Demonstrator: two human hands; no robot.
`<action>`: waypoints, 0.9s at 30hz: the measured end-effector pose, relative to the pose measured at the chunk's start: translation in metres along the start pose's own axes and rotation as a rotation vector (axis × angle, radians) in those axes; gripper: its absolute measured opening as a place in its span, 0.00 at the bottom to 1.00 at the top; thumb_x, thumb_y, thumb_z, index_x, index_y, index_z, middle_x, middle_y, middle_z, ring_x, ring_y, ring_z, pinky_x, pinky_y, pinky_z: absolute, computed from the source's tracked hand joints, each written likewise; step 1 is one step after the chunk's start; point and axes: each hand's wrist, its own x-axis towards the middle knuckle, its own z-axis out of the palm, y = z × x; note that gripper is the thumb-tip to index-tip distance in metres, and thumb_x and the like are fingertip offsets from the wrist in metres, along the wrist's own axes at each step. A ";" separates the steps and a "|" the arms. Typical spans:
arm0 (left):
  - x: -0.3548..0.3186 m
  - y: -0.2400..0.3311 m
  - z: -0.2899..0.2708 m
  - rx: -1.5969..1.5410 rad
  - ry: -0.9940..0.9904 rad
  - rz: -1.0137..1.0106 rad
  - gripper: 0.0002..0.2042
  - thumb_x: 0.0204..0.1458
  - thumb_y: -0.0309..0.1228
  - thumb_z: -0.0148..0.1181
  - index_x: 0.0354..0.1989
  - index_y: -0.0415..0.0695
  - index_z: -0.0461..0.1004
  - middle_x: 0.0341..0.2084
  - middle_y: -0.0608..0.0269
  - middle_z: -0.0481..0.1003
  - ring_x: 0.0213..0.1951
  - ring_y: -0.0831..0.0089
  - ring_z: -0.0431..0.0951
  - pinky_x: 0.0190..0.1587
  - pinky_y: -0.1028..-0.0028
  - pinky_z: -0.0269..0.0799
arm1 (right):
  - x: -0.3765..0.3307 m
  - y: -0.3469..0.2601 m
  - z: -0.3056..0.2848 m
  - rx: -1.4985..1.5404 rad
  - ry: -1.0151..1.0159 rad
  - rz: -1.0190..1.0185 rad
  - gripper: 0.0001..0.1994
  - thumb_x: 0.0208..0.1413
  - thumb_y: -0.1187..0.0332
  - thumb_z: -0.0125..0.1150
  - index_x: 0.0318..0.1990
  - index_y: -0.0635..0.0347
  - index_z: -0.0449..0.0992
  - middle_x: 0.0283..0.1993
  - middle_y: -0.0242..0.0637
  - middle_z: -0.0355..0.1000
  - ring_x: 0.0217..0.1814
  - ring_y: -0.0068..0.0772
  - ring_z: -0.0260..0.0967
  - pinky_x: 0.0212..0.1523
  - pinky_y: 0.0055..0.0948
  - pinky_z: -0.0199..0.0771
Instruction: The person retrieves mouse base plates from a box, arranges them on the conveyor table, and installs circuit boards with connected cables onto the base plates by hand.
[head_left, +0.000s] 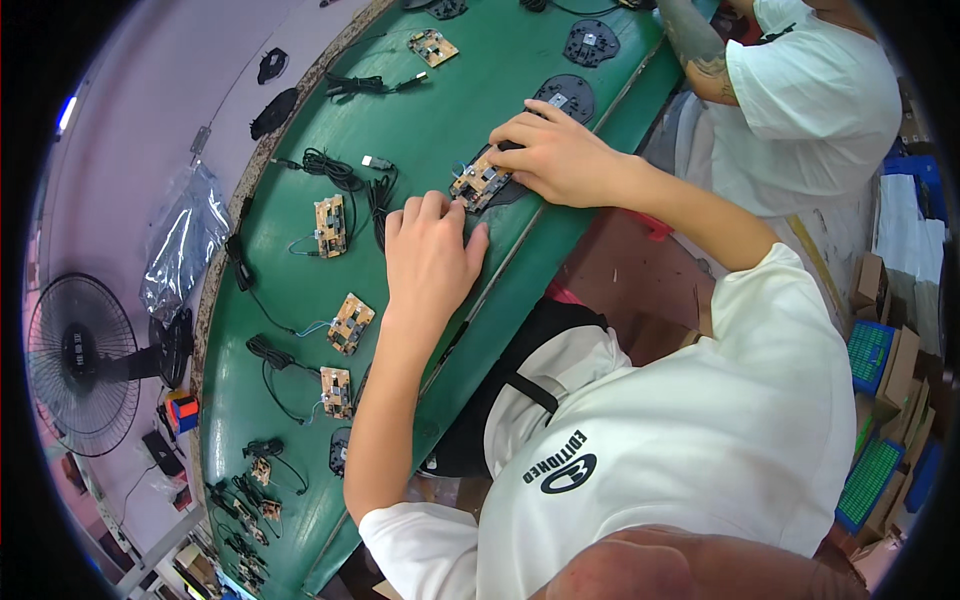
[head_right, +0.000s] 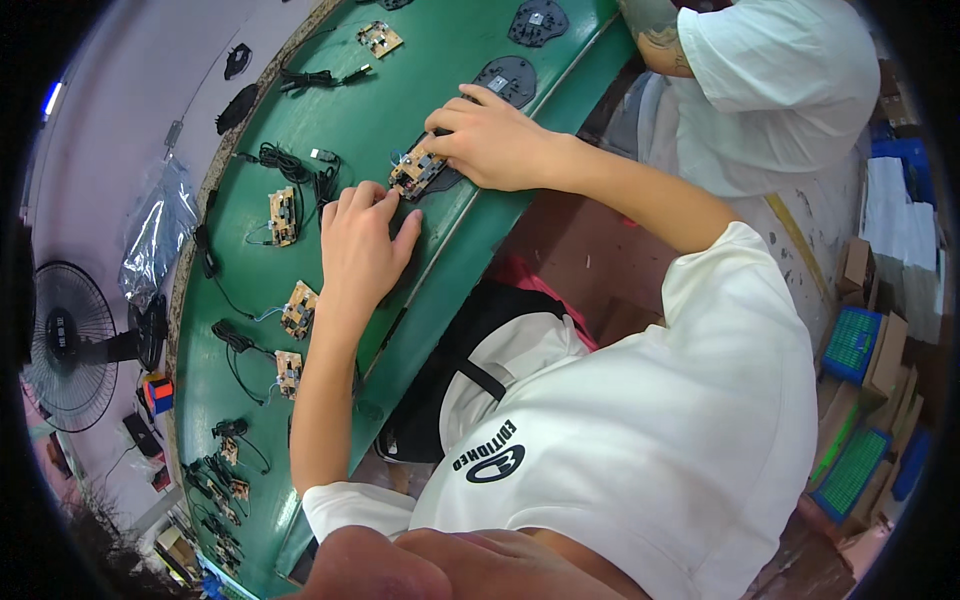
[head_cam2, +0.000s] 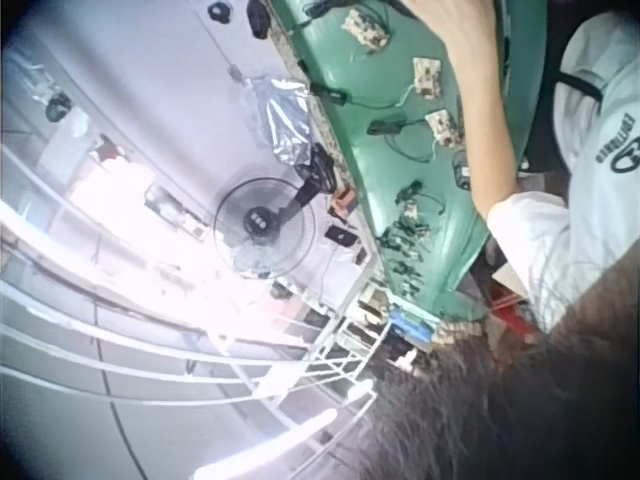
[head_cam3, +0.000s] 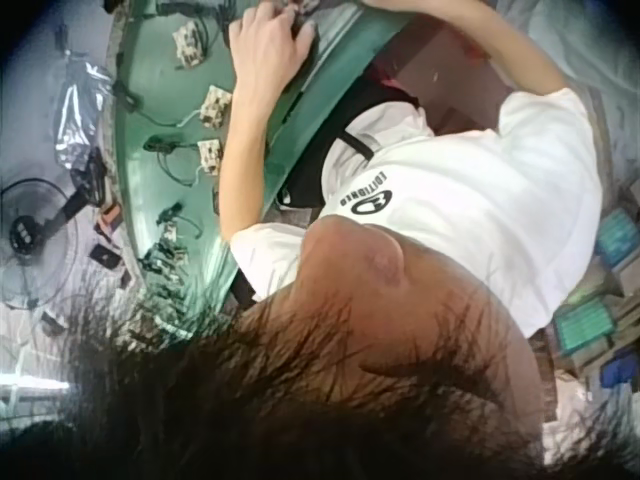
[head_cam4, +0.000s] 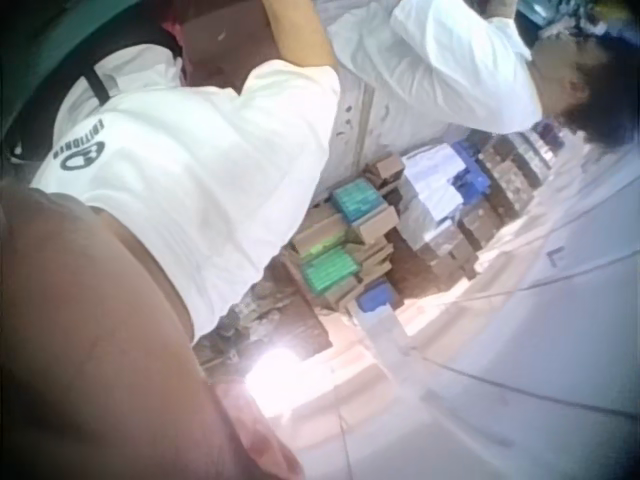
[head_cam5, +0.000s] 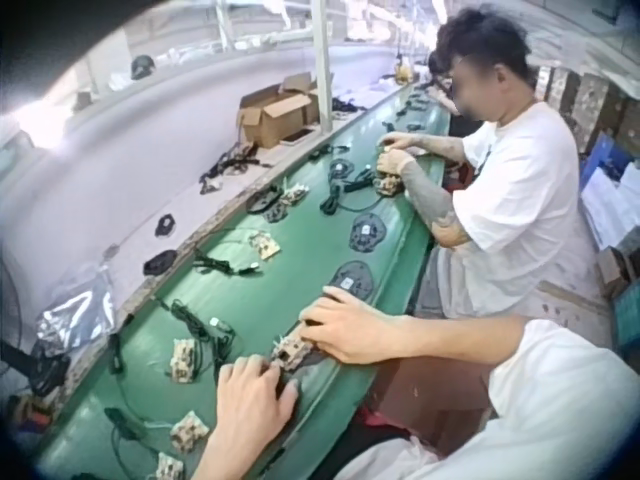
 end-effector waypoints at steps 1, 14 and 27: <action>-0.001 -0.001 0.001 -0.017 -0.014 -0.034 0.15 0.50 0.36 0.66 0.42 0.38 0.82 0.37 0.60 0.75 0.43 0.62 0.74 0.45 0.64 0.66 | 0.000 -0.001 0.003 -0.005 -0.019 0.013 0.16 0.53 0.72 0.63 0.51 0.50 0.78 0.53 0.35 0.71 0.59 0.38 0.68 0.70 0.52 0.54; -0.103 -0.023 -0.068 -0.186 0.309 -0.310 0.15 0.50 0.32 0.68 0.44 0.40 0.80 0.43 0.59 0.77 0.45 0.60 0.74 0.48 0.65 0.68 | -0.008 -0.017 -0.029 0.010 0.141 0.004 0.19 0.50 0.76 0.63 0.52 0.54 0.77 0.52 0.36 0.73 0.58 0.42 0.68 0.64 0.43 0.61; -0.356 -0.007 -0.136 0.098 0.447 -1.065 0.13 0.55 0.30 0.63 0.45 0.36 0.79 0.43 0.50 0.77 0.48 0.55 0.76 0.54 0.64 0.69 | 0.038 -0.129 0.035 0.451 -0.071 -0.393 0.16 0.50 0.75 0.66 0.48 0.60 0.78 0.51 0.40 0.73 0.54 0.47 0.69 0.58 0.43 0.67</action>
